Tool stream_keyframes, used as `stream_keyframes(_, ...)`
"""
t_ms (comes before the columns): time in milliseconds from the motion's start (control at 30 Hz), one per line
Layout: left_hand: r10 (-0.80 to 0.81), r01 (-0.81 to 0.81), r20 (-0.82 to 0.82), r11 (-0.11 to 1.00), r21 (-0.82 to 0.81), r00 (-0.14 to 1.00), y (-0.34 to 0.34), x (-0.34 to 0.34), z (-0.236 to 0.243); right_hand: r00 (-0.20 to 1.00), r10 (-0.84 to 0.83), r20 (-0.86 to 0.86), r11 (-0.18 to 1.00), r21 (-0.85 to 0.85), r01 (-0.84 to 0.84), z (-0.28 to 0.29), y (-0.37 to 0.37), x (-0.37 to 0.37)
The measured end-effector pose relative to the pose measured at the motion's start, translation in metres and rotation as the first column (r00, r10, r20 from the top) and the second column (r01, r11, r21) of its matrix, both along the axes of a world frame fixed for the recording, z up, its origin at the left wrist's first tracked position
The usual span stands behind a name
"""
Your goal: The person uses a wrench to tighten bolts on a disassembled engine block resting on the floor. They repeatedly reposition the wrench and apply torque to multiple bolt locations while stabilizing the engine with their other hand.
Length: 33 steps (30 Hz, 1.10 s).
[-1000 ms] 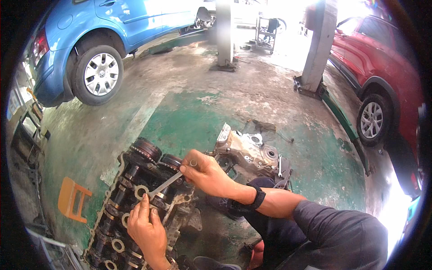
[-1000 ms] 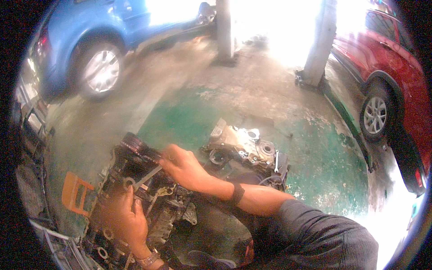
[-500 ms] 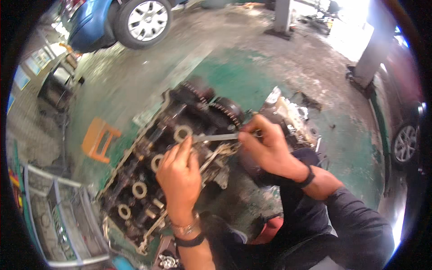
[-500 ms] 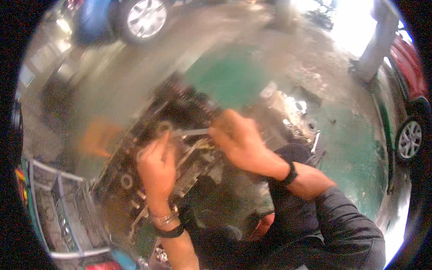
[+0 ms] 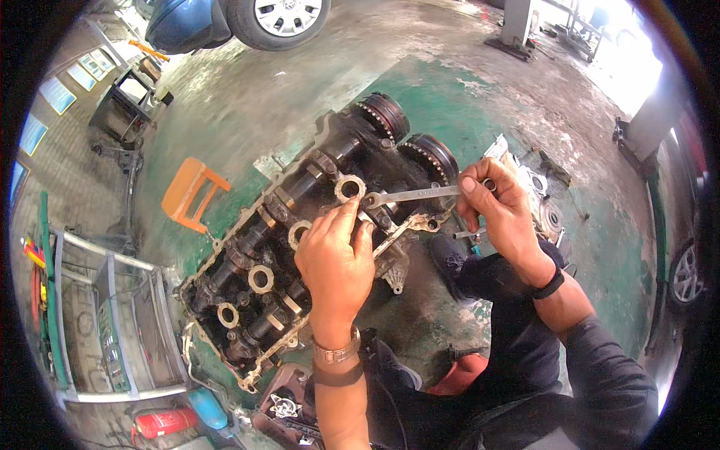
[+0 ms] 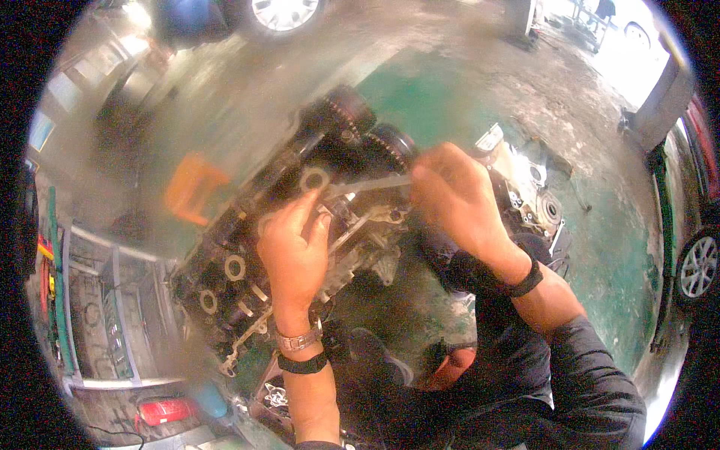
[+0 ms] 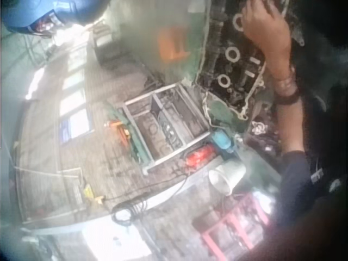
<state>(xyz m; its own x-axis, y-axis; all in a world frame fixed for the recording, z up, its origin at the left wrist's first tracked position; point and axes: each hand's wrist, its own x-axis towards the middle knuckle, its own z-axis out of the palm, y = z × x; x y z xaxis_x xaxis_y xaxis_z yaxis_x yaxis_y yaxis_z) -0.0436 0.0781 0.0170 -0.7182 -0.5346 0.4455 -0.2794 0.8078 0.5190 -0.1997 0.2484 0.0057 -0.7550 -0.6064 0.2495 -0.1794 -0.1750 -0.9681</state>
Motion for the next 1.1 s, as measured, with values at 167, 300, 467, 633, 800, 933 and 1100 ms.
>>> stream_keyframes(167, -0.017, 0.016, -0.022, 0.999, -0.041, 1.000, -0.002, -0.001, -0.002, 0.998, -0.008, 0.056, 1.000, 0.019, 0.007, -0.001, 0.000, 0.004)
stream_keyframes(300, -0.046, 0.037, -0.073, 0.992, -0.120, 0.996, -0.003, -0.002, -0.004, 0.998, -0.027, 0.053, 0.999, 0.032, 0.026, 0.002, 0.001, 0.006)
stream_keyframes(467, -0.061, 0.051, -0.096, 0.993, -0.106, 0.993, -0.004, -0.002, -0.006, 0.997, -0.027, 0.067, 1.000, 0.004, 0.027, 0.002, -0.001, 0.006)
stream_keyframes(633, -0.071, 0.057, -0.102, 0.990, -0.128, 0.992, -0.004, -0.002, -0.006, 0.996, -0.056, 0.066, 0.998, 0.014, 0.055, 0.001, -0.001, 0.004)
stream_keyframes(800, -0.043, 0.041, -0.041, 0.998, -0.043, 0.998, -0.003, 0.000, -0.002, 0.997, 0.013, 0.076, 1.000, -0.011, -0.012, 0.000, 0.000, 0.004)
stream_keyframes(933, -0.041, 0.040, -0.047, 0.999, -0.035, 0.998, -0.002, 0.000, -0.002, 0.995, 0.084, 0.046, 0.996, 0.030, -0.085, 0.003, 0.005, 0.003)
stream_keyframes(1100, -0.072, 0.058, -0.101, 0.989, -0.134, 0.992, -0.004, -0.002, -0.006, 0.977, 0.195, -0.088, 0.967, 0.186, -0.176, 0.011, 0.014, 0.007)
